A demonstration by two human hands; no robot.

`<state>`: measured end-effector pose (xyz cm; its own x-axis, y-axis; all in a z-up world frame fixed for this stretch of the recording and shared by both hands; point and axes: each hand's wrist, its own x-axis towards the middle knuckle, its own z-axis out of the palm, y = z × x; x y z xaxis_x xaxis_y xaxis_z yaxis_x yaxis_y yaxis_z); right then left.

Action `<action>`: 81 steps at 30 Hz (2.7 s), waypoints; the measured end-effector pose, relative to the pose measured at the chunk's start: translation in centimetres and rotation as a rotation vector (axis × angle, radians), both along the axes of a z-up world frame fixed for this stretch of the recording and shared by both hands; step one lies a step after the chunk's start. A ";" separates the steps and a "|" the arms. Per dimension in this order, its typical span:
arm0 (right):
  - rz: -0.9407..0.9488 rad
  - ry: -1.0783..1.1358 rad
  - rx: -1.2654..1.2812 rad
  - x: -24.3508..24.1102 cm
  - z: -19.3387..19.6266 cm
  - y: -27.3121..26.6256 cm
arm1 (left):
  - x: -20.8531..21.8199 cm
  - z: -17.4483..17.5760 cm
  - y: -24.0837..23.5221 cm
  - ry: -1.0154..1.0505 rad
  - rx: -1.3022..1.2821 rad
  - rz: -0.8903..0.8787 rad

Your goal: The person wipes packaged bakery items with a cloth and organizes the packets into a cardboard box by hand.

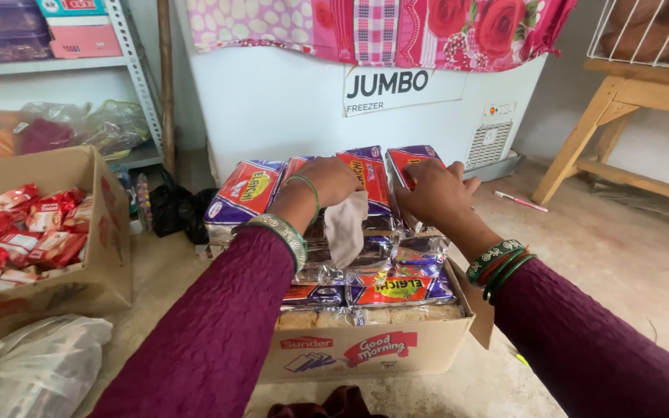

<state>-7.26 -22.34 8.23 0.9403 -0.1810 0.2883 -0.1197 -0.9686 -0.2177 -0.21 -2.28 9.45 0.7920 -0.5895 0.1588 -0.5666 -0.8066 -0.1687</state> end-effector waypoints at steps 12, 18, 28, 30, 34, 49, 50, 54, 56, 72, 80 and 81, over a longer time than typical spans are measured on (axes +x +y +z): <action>-0.029 0.001 0.033 1.1 -0.3 0.4 | 0.9 -2.5 1.8 0.079 -0.358 -0.120; -0.043 0.049 -0.023 1.1 0.1 1.2 | -2.4 -1.2 2.6 0.126 -0.349 -0.076; -0.034 0.000 -0.070 0.0 -0.8 0.7 | -3.2 -1.6 2.0 0.129 -0.416 -0.022; -0.049 0.005 -0.068 -0.2 -0.6 0.9 | -3.2 -1.9 1.8 0.115 -0.398 -0.009; -0.069 0.050 -0.045 -0.6 -0.2 1.1 | -3.4 -1.7 1.9 0.167 -0.480 0.053; 0.172 0.015 0.085 0.3 0.7 -3.4 | 3.3 -3.6 0.7 -0.101 -0.220 -0.092; 0.170 -0.013 0.114 0.3 0.7 -4.0 | 3.1 -3.6 0.6 -0.105 -0.208 -0.066; 0.268 -0.271 0.201 0.0 -0.9 -7.8 | 2.3 -2.9 0.5 -0.039 -0.248 -0.039; 0.249 -0.342 0.271 -0.1 -1.9 -10.3 | 1.7 -3.0 0.5 -0.020 -0.332 0.001; -0.097 -0.246 0.294 2.8 -27.8 -26.0 | 0.4 -3.6 1.0 -0.146 -0.573 -0.088; -0.260 0.178 0.248 2.2 -33.2 -23.9 | -0.6 -3.0 0.2 0.056 -0.799 0.154; -0.266 0.189 0.246 2.0 -33.5 -23.6 | -0.8 -3.0 0.1 0.055 -0.797 0.168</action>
